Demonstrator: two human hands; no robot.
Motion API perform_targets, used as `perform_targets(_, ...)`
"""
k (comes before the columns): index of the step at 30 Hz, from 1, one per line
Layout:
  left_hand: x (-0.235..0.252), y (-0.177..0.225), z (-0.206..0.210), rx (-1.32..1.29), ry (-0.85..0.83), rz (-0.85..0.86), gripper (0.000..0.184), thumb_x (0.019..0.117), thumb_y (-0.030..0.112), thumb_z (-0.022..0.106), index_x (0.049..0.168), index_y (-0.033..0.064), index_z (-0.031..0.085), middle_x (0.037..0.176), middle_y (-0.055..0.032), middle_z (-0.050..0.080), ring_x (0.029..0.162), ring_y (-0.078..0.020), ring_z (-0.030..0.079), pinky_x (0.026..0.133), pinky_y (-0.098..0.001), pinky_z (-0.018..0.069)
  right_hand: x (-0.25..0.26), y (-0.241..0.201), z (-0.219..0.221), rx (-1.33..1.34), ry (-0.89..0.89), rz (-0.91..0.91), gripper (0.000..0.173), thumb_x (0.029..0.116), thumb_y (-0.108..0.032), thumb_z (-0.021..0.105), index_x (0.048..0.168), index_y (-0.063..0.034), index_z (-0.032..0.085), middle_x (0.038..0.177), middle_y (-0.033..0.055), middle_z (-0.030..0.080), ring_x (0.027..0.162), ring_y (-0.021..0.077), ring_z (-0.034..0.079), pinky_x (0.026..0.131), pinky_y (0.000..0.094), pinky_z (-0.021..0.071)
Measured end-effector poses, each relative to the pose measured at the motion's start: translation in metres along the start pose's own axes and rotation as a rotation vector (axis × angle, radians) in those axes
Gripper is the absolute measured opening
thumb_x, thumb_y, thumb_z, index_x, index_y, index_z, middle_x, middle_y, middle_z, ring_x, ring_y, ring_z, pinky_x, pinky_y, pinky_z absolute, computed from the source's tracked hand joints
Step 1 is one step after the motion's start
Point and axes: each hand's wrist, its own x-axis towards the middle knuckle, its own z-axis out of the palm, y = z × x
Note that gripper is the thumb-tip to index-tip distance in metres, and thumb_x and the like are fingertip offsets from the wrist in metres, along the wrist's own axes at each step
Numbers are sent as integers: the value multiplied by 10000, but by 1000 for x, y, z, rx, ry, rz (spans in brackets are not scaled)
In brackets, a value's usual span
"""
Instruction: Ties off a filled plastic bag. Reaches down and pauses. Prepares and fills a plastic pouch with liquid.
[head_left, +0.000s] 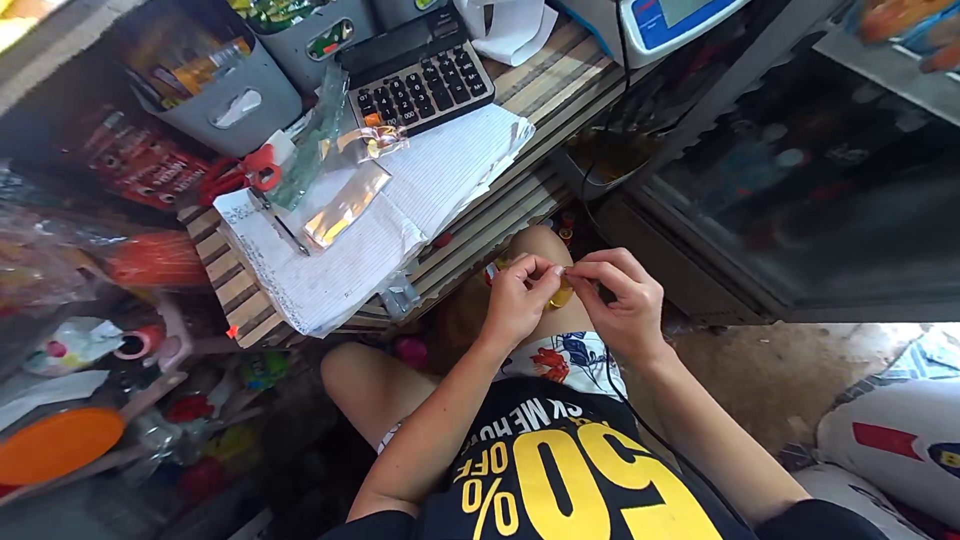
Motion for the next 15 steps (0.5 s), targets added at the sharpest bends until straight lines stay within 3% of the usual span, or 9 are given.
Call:
perform_targets(3,2,0,-1,128,9,87,104,977,103,644,915,47,706,938,-53,644,929,-145,609,811,-306,509,-1,4,-3,13,-41,2,128,988,-82,638,1030,-24,744,1050,89,659,961,89,653,833,219,572)
perform_targets(6,7,0,-3,295,31,199,68,936,105,680,896,58,709,892,-46,650,905,-169,607,816,-344,500,0,8,-3,62,-54,12,125,993,-74,625,1020,-16,731,1052,85,644,943,81,648,812,215,576)
perform_targets(10,11,3,-4,323,0,247,107,890,58,727,990,94,740,975,-37,669,953,-179,603,835,-352,494,1,10,-2,98,-40,64,125,1001,-72,607,1029,-13,713,1072,83,624,917,77,654,788,224,593)
perform_targets(15,10,-3,-5,388,-34,357,123,916,96,685,979,98,790,965,-23,664,978,-178,579,877,-354,471,2,10,-1,137,-24,158,109,998,-73,615,1027,-17,703,1072,79,614,823,73,673,716,240,625)
